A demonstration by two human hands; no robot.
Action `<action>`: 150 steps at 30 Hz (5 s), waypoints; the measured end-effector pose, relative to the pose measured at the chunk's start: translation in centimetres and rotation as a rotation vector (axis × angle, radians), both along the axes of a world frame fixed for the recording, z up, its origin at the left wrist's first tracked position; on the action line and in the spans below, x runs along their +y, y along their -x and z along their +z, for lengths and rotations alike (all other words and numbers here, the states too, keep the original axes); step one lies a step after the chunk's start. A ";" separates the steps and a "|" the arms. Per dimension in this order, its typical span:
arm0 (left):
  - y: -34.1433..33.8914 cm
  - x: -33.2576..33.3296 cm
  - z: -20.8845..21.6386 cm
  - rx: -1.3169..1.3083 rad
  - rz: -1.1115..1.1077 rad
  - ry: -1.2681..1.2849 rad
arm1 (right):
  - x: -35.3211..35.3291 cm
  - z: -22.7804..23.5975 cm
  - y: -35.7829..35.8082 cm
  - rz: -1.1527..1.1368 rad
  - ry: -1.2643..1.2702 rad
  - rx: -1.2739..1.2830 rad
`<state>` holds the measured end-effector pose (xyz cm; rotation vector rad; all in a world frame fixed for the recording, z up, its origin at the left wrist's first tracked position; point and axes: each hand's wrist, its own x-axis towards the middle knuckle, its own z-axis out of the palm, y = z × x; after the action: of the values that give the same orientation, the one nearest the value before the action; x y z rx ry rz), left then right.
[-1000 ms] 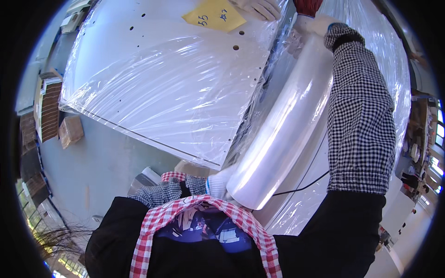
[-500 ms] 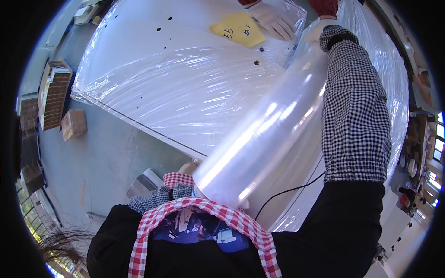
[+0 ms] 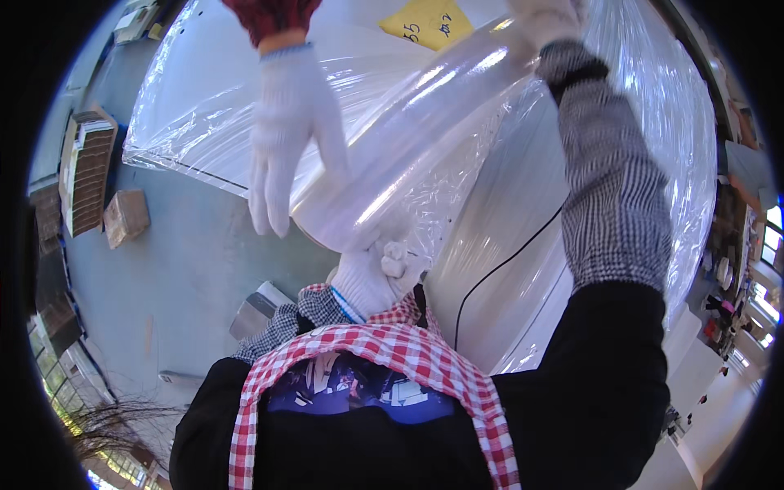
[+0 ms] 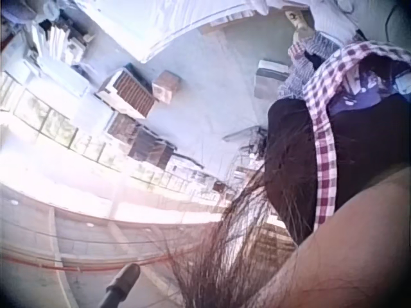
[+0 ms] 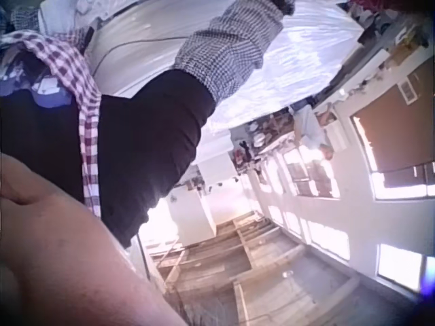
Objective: Wrapping white furniture components with plastic stretch film.
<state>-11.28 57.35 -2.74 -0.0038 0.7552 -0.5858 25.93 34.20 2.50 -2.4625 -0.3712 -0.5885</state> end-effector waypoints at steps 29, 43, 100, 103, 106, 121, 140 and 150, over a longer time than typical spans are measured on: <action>-16.2 -1.9 -5.3 -1.709 -1.165 -2.451 | 5.2 -14.8 15.7 -0.271 -0.004 0.363; -15.6 -1.3 -4.9 -1.704 -1.155 -2.422 | 2.3 -8.1 9.8 -0.430 -0.373 0.668; -16.1 -1.9 -5.2 -1.704 -1.176 -2.281 | 13.8 -6.5 2.9 -0.235 0.420 0.633; -16.6 -0.5 -3.1 -1.718 -1.153 -1.863 | 12.0 -6.0 5.6 -0.272 0.163 0.553; -20.1 4.0 1.7 -1.699 -0.995 -2.074 | 7.0 -5.2 8.9 -0.404 0.166 0.532; -43.7 24.2 9.4 -1.051 -1.649 -2.964 | -4.6 -8.3 11.1 -0.962 0.197 0.902; -41.3 27.8 4.9 -1.376 -1.278 -3.032 | -14.4 -14.1 12.9 -0.979 0.440 0.930; -36.9 31.2 3.9 -1.789 -1.511 -2.930 | -11.2 -10.8 11.3 -1.021 0.310 0.945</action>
<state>25.58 88.60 1.17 -2.5896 0.8415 -0.0370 14.61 23.04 -8.34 -2.7484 1.2832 0.3606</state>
